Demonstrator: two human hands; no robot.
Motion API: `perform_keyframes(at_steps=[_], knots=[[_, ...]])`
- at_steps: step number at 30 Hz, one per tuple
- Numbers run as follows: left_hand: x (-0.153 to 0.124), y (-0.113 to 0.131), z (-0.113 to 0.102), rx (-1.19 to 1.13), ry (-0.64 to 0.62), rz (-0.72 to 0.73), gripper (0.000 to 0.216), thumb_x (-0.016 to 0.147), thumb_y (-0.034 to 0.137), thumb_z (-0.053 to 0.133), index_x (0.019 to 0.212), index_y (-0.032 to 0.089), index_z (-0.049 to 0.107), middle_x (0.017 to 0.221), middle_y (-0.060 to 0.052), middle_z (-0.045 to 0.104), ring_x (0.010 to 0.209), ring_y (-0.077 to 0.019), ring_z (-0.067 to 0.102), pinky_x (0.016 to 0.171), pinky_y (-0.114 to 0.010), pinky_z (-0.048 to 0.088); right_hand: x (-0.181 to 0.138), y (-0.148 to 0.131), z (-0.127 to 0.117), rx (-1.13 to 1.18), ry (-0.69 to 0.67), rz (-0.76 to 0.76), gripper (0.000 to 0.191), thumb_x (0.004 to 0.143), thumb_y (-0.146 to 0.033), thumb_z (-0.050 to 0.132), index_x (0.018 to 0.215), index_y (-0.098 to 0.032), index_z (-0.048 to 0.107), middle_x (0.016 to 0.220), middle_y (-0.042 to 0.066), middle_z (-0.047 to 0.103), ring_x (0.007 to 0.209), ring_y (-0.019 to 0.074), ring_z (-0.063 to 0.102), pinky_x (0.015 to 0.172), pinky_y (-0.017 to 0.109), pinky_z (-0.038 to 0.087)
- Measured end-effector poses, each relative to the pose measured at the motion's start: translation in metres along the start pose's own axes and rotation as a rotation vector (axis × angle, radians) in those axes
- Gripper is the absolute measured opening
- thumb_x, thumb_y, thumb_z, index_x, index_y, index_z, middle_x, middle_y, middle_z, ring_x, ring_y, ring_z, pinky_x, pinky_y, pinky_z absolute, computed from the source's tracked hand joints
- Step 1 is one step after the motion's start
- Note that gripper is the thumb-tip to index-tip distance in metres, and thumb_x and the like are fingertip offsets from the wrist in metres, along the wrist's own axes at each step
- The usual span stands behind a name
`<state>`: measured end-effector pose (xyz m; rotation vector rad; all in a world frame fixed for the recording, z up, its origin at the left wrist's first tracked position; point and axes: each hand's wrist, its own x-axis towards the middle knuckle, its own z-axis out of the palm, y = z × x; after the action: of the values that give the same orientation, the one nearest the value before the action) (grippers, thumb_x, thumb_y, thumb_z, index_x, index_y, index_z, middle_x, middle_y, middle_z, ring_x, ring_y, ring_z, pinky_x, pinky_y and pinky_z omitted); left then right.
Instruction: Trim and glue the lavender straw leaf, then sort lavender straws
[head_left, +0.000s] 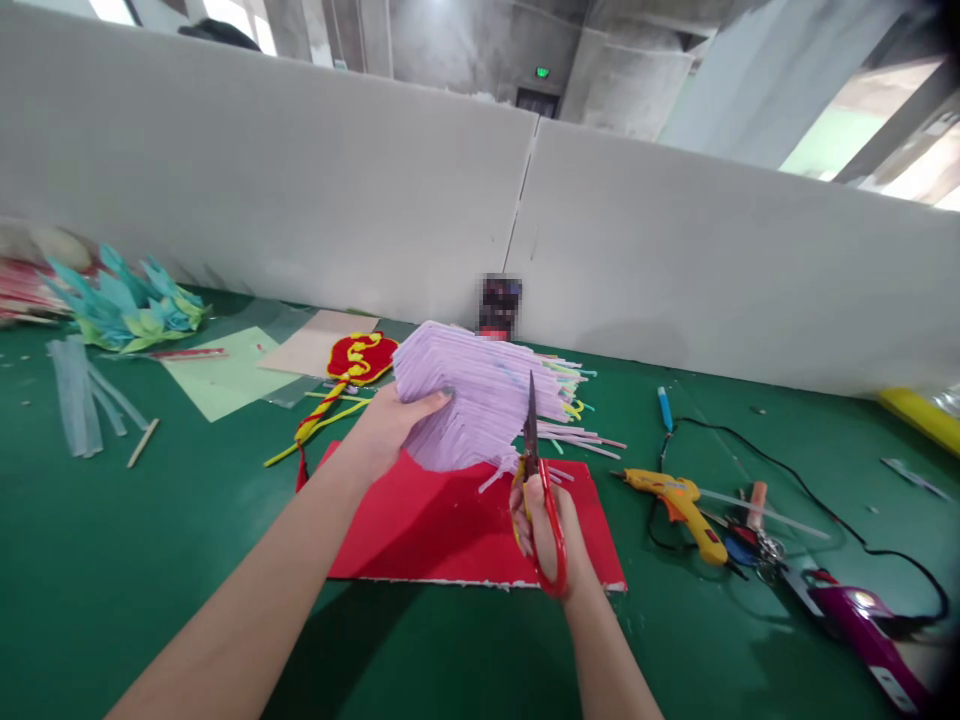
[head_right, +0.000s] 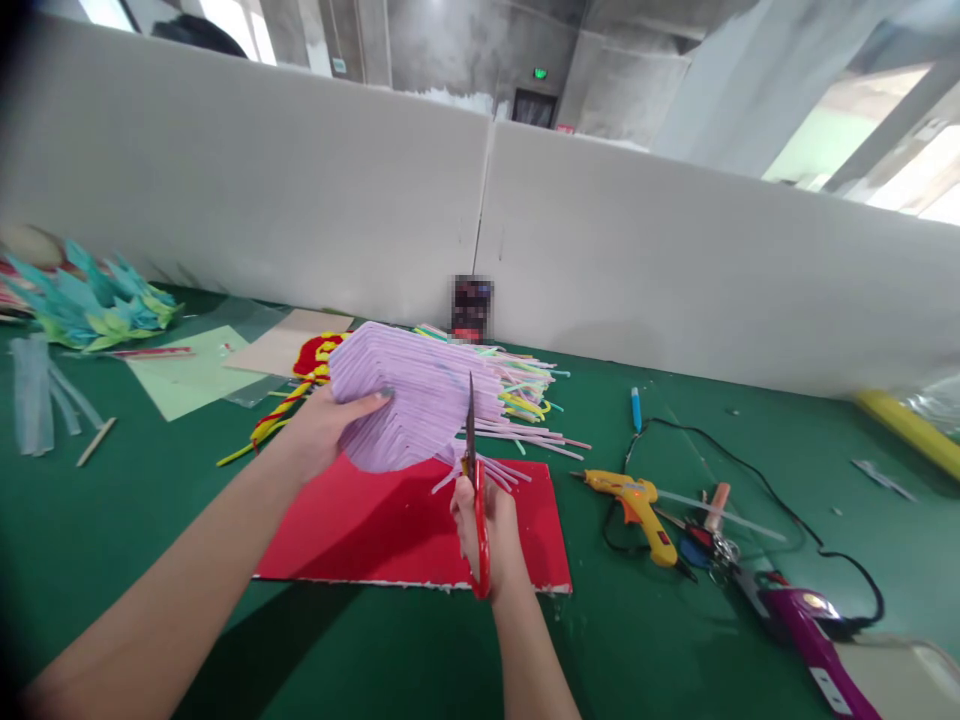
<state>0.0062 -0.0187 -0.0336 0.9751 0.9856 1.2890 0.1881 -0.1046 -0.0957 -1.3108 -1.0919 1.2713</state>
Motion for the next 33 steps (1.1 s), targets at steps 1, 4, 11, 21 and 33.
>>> perform_keyframes(at_steps=[1, 4, 11, 21, 33], knots=[[0.003, 0.003, 0.001, 0.025, -0.019, -0.002, 0.043, 0.057, 0.026, 0.079, 0.097, 0.017, 0.069, 0.099, -0.006, 0.071, 0.097, -0.0262, 0.063, 0.088, -0.037, 0.047, 0.001, 0.001, 0.0, 0.034, -0.008, 0.004, 0.052, 0.077, -0.07, 0.042, 0.068, -0.019, 0.049, 0.045, -0.008, 0.032, 0.035, 0.0051, 0.027, 0.034, 0.02, 0.023], [0.009, 0.007, 0.005, 0.098, -0.056, -0.006, 0.04, 0.059, 0.029, 0.078, 0.096, 0.017, 0.068, 0.098, -0.006, 0.07, 0.097, -0.0258, 0.062, 0.088, -0.038, 0.047, 0.004, 0.004, 0.0, 0.094, -0.013, -0.025, 0.055, 0.077, -0.071, 0.04, 0.072, -0.018, 0.052, 0.05, -0.006, 0.035, 0.039, 0.0055, 0.03, 0.037, 0.02, 0.026], [0.009, 0.004, 0.004, 0.3, -0.134, 0.011, 0.029, 0.064, 0.034, 0.072, 0.088, 0.016, 0.069, 0.095, -0.008, 0.07, 0.101, -0.0275, 0.06, 0.091, -0.04, 0.044, 0.005, 0.002, -0.004, 0.04, -0.006, -0.035, 0.058, 0.078, -0.071, 0.035, 0.072, -0.016, 0.054, 0.057, -0.003, 0.043, 0.045, 0.0072, 0.038, 0.042, 0.02, 0.033], [0.006, 0.008, 0.001, 0.33, -0.095, 0.02, 0.035, 0.059, 0.032, 0.076, 0.091, 0.019, 0.07, 0.087, -0.008, 0.071, 0.093, -0.0299, 0.062, 0.087, -0.044, 0.045, 0.001, -0.01, -0.004, -0.071, -0.005, -0.113, 0.056, 0.082, -0.068, 0.031, 0.077, -0.017, 0.054, 0.057, -0.002, 0.044, 0.047, 0.0081, 0.039, 0.045, 0.022, 0.033], [0.005, 0.016, -0.002, 0.379, -0.073, 0.031, 0.035, 0.057, 0.03, 0.077, 0.089, 0.019, 0.071, 0.087, -0.008, 0.07, 0.085, -0.0292, 0.064, 0.078, -0.041, 0.05, 0.0, -0.004, -0.002, -0.022, -0.012, -0.041, 0.058, 0.08, -0.07, 0.036, 0.073, -0.015, 0.054, 0.056, -0.002, 0.045, 0.046, 0.007, 0.041, 0.041, 0.019, 0.032]])
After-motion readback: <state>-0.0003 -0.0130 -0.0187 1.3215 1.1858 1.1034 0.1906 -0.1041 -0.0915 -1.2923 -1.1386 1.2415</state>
